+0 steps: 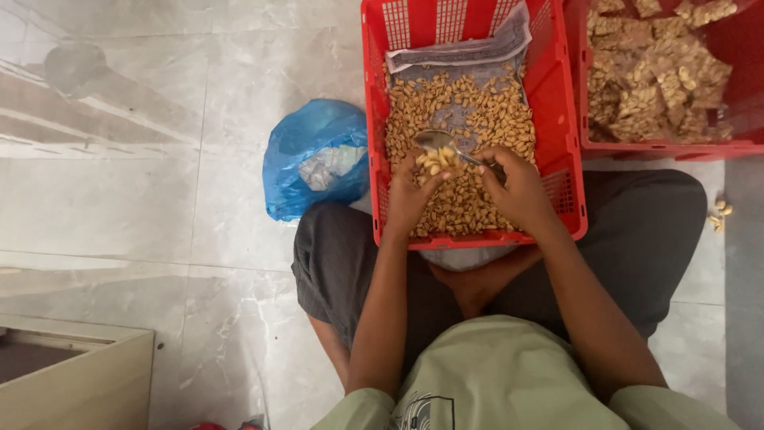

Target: A person sits on the floor and uses a spoon to fill small plastic bags with peanuts from a red crate, occasionally adding pieces from another crate.

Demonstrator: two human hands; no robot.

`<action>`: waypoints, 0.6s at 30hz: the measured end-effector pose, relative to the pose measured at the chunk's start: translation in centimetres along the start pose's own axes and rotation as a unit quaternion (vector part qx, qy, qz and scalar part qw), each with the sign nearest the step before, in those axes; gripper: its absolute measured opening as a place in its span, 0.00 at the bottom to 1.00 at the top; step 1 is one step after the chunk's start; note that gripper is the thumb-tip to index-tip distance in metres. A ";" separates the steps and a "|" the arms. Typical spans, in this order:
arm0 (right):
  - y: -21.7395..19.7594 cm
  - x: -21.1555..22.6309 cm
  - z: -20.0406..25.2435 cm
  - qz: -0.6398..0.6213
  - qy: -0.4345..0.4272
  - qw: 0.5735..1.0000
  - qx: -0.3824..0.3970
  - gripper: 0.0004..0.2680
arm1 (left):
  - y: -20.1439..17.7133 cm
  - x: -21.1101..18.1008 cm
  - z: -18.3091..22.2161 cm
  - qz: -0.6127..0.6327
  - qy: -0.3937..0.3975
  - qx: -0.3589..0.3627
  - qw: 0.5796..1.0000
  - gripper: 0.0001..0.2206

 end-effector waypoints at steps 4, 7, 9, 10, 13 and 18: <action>-0.1 0.8 -0.1 -0.022 -0.006 1.000 -0.013 0.06 | -0.3 -0.3 -0.2 -0.004 -0.007 0.001 1.000 0.20; 0.1 0.1 -0.2 -0.023 -0.024 0.999 -0.023 0.06 | -0.2 -0.7 -0.4 0.006 0.017 0.003 1.000 0.18; 1.0 -1.4 0.0 -0.084 -0.009 0.994 -0.063 0.05 | -0.1 -1.3 -0.3 0.005 0.024 -0.001 1.000 0.17; 1.0 -0.6 -0.2 -0.084 -0.008 0.994 -0.063 0.05 | 0.0 -1.6 -0.3 0.005 0.023 0.000 1.000 0.17; 0.6 1.9 -0.8 -0.126 -0.082 0.980 -0.129 0.03 | 0.2 -2.3 -0.2 -0.008 0.067 0.026 0.997 0.13; 0.6 4.9 -1.2 -0.181 -0.139 0.961 -0.157 0.02 | 0.1 -1.8 -0.2 -0.119 0.129 0.032 0.984 0.15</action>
Point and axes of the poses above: each hand's wrist, its own z-axis away from the middle knuckle, its own y-axis out of the palm, x = y × z, the point moved 1 cm from there along -z, towards the middle knuckle, and after that the axes turned 6 degrees about -y, right-handed, at the moved point
